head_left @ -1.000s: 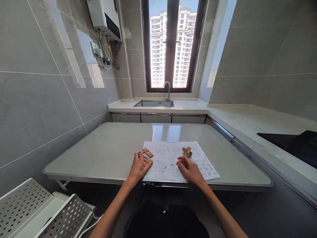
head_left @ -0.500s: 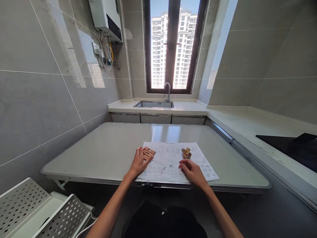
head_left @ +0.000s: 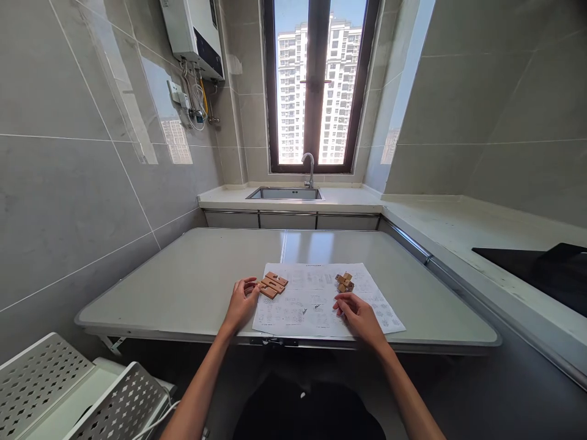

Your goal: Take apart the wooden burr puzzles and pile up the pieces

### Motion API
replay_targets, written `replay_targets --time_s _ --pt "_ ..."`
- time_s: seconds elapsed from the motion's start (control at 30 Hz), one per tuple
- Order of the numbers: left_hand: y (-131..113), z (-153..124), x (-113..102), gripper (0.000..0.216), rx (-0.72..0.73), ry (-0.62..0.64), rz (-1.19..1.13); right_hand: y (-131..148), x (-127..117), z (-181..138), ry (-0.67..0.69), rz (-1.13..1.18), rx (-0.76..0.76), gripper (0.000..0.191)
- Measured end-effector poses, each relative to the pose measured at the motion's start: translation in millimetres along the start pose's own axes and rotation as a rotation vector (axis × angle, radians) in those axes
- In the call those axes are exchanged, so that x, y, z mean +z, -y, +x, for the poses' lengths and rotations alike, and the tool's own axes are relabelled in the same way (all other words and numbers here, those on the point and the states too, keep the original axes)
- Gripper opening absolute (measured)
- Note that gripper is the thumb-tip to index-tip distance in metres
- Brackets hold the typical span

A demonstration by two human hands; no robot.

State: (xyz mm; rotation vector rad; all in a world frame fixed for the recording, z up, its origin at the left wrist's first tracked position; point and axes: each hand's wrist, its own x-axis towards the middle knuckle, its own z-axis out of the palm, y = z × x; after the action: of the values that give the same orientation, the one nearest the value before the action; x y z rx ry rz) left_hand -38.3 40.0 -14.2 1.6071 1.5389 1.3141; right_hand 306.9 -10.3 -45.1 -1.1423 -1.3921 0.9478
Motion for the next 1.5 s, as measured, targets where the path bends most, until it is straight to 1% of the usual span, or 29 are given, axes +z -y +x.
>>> replay_targets --time_s 0.03,0.1,0.13,0.2,0.3,0.4,0.73,0.8,0.97,1.03,1.17,1.27,1.5 --pt "-1.3 -0.5 -0.8 0.038 -0.008 -0.010 -0.011 -0.9 0.0 0.3 -0.009 0.004 0.002 0.046" --pt "-4.6 -2.2 -2.4 0.024 -0.011 0.017 -0.009 -3.2 0.0 1.2 -0.033 0.013 0.010 0.047" --pt "-6.3 -3.3 -3.1 0.018 -0.005 0.054 0.001 -4.5 -0.1 1.7 -0.045 0.017 0.016 0.047" --pt "-9.2 -5.8 -3.4 0.015 0.020 0.137 0.038 -6.5 -0.5 2.6 -0.061 0.023 0.026 0.047" --pt "-11.1 -8.1 -1.7 0.019 0.049 0.179 0.091 -7.8 -0.9 3.1 -0.065 0.023 0.024 0.045" --pt "-10.3 -8.1 0.0 0.023 0.048 0.164 0.095 -7.8 -0.9 3.2 -0.067 0.015 0.013 0.044" --pt "-9.6 -6.8 -1.3 0.021 0.041 0.161 0.109 -9.3 -0.6 3.4 -0.094 -0.016 0.003 0.039" --pt "-9.6 -6.9 -1.2 0.021 0.042 0.159 0.110 -11.0 -0.9 4.0 -0.136 -0.063 0.001 0.037" --pt "-11.0 -7.9 -1.4 0.022 0.038 0.156 0.115 -14.5 -1.6 4.8 -0.315 -0.198 -0.036 0.035" --pt "-12.5 -8.6 -1.8 0.022 0.039 0.156 0.116 -14.3 -1.4 4.0 -0.351 -0.224 -0.052 0.034" --pt "-15.3 -9.6 -2.0 0.022 0.034 0.157 0.123 -13.5 -1.2 2.9 -0.306 -0.272 -0.112 0.032" --pt "-16.0 -9.9 -1.6 0.021 0.037 0.153 0.124 -15.4 -1.8 4.3 -0.268 -0.308 -0.154 0.034" --pt "-16.5 -10.2 -1.2 0.022 0.030 0.157 0.124 -20.6 -0.8 8.7 -0.219 -0.320 -0.172 0.043"
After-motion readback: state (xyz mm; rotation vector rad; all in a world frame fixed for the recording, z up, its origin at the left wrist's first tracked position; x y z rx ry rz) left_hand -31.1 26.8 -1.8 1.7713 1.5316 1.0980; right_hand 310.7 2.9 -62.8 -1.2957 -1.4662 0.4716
